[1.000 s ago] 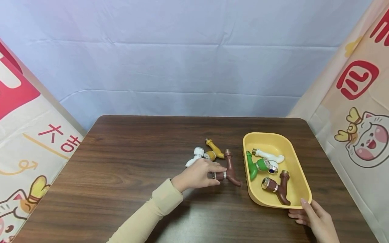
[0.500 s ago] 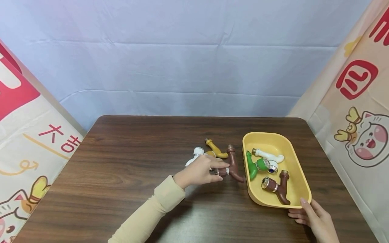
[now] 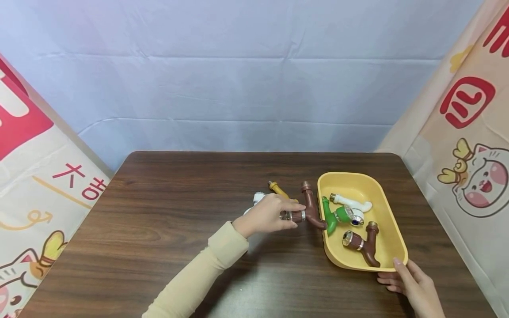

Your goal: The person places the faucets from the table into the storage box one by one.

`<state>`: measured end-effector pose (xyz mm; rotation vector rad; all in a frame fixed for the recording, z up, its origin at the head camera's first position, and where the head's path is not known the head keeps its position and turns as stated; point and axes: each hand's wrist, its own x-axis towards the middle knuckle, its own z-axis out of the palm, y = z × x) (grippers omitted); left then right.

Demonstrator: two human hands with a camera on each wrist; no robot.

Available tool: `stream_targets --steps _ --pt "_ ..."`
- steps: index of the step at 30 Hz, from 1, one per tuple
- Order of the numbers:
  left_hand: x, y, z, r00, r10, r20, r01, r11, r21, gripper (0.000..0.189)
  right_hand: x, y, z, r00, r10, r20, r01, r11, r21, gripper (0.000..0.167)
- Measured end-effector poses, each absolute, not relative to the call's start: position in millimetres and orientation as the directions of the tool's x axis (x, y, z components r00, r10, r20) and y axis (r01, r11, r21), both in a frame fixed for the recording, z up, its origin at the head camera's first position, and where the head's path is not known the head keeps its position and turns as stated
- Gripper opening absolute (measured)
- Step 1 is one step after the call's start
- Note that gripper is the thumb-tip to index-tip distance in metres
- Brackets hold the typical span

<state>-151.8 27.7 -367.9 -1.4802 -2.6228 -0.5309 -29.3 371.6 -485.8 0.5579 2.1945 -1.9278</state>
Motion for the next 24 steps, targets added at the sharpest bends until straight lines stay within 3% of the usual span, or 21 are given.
stream_targets --steps 13,24 --pt "-168.4 43.3 -364.1 -0.566 0.803 0.185 0.813 0.507 0.286 0.042 -29.8 371.6 -487.1 -0.915 0.174 -0.363 0.386 0.122 -0.914 0.038" --pt "-171.5 57.5 -361.4 -0.593 0.795 0.130 0.777 0.523 0.350 0.044 -27.3 372.0 -488.1 -0.932 0.162 -0.323 0.341 0.096 -0.935 0.028"
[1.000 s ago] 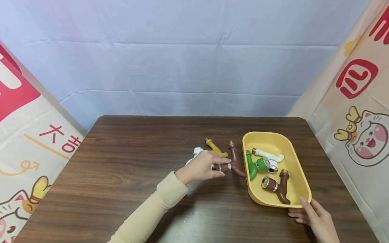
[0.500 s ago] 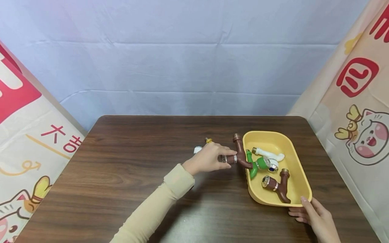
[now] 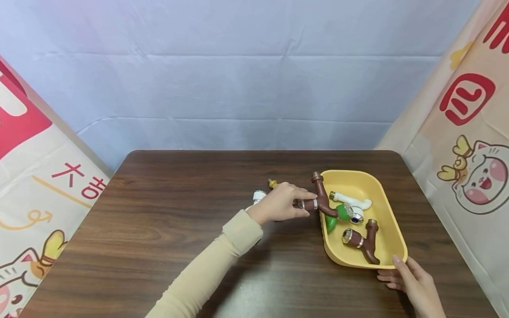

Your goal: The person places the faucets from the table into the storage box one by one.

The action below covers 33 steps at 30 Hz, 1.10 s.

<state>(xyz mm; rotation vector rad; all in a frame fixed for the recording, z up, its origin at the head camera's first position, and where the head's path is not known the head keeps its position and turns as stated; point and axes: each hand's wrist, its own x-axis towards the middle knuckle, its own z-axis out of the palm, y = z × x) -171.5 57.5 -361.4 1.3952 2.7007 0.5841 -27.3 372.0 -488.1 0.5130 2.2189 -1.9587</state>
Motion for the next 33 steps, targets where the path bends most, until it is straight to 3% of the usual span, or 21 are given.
stream_targets --steps 11,23,33 --pt "-177.8 76.3 -359.9 -0.601 0.798 0.039 0.747 0.544 0.382 0.044 -30.1 370.5 -486.7 -0.918 0.171 -0.358 0.376 0.093 -0.922 0.035" --pt "-188.4 97.7 -363.8 -0.622 0.783 -0.019 0.713 0.577 0.398 0.043 -27.3 371.1 -489.3 -0.945 0.140 -0.296 0.302 0.031 -0.953 0.009" --pt "-196.1 109.3 -367.8 -0.627 0.779 -0.028 0.716 0.589 0.374 0.043 -27.5 371.6 -488.8 -0.938 0.154 -0.312 0.325 0.073 -0.943 0.020"
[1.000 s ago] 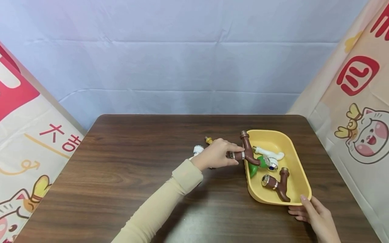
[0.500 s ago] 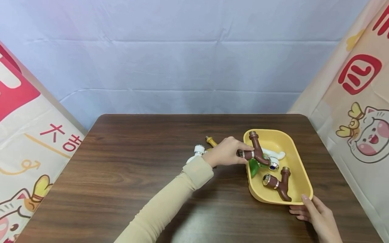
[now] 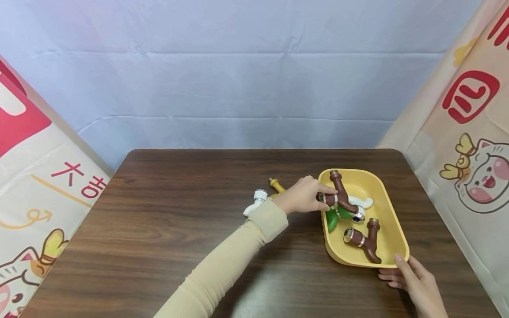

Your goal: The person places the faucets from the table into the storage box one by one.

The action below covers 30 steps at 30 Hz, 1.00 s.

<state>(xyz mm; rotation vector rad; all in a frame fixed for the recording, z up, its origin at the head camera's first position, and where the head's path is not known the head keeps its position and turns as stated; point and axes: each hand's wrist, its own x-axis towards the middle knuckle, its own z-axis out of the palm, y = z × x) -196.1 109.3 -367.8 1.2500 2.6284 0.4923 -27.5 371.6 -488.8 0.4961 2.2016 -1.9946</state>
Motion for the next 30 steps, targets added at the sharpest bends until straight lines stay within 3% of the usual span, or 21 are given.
stream_targets --steps 13,30 --pt "-204.6 131.9 -377.9 -0.643 0.761 -0.087 0.672 0.616 0.411 0.047 -28.4 370.9 -487.7 -0.930 0.175 -0.323 0.347 0.133 -0.928 0.030" --pt "-200.4 145.0 -391.9 -0.724 0.686 -0.079 0.565 0.654 0.502 0.044 -30.9 369.6 -483.4 -0.904 0.207 -0.374 0.409 0.167 -0.897 0.042"
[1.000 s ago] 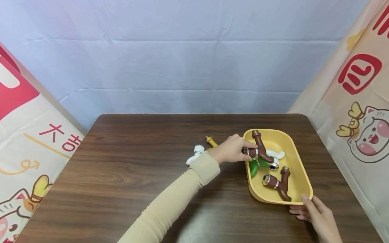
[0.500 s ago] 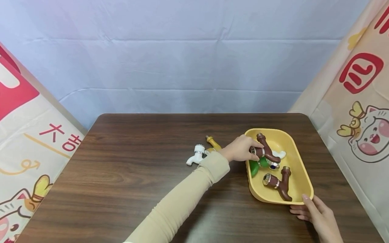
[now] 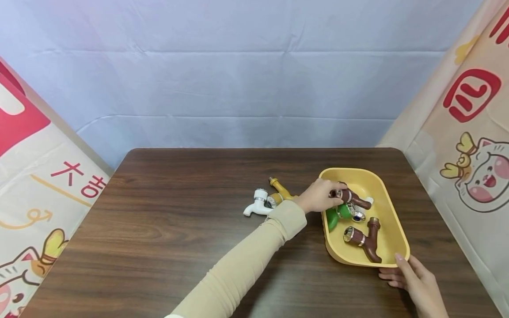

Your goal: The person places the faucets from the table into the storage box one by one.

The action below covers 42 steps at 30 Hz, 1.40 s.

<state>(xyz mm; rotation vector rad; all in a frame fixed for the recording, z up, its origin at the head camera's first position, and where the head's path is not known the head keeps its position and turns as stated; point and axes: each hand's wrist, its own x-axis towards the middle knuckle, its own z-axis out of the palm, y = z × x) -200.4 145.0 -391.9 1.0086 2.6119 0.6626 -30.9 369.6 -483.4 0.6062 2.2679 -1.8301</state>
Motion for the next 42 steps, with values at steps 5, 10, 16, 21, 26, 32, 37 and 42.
stream_targets --steps 5,10,16,21,26,32,37,42 --pt "-200.6 141.7 -394.1 -0.719 0.694 -0.037 0.582 0.630 0.514 0.048 -27.7 369.5 -485.7 -0.928 0.172 -0.329 0.348 0.090 -0.933 0.024" --pt "-201.0 135.5 -395.7 -0.716 0.698 -0.008 0.591 0.612 0.526 0.051 -28.5 370.5 -486.4 -0.921 0.185 -0.344 0.365 0.094 -0.926 0.026" --pt "-201.7 130.0 -393.6 -0.689 0.724 0.019 0.626 0.582 0.519 0.048 -32.1 371.3 -484.4 -0.902 0.216 -0.375 0.412 0.161 -0.897 0.040" --pt "-199.6 126.8 -390.0 -0.677 0.736 0.023 0.646 0.579 0.497 0.049 -31.8 370.8 -483.8 -0.901 0.218 -0.374 0.412 0.165 -0.896 0.040" --pt "-194.3 121.2 -387.3 -0.657 0.754 0.012 0.672 0.578 0.462 0.051 -30.4 370.2 -484.5 -0.911 0.197 -0.362 0.389 0.124 -0.913 0.037" --pt "-188.3 111.8 -383.5 -0.650 0.758 0.054 0.689 0.557 0.464 0.047 -28.7 371.4 -486.4 -0.924 0.178 -0.340 0.358 0.085 -0.930 0.030" --pt "-183.6 106.3 -379.6 -0.643 0.756 0.125 0.701 0.515 0.492 0.040 -29.6 372.3 -486.6 -0.918 0.189 -0.349 0.374 0.115 -0.920 0.036" --pt "-179.2 101.7 -377.6 -0.633 0.758 0.157 0.723 0.505 0.472 0.033 -28.8 371.4 -487.1 -0.920 0.182 -0.348 0.367 0.083 -0.927 0.033"
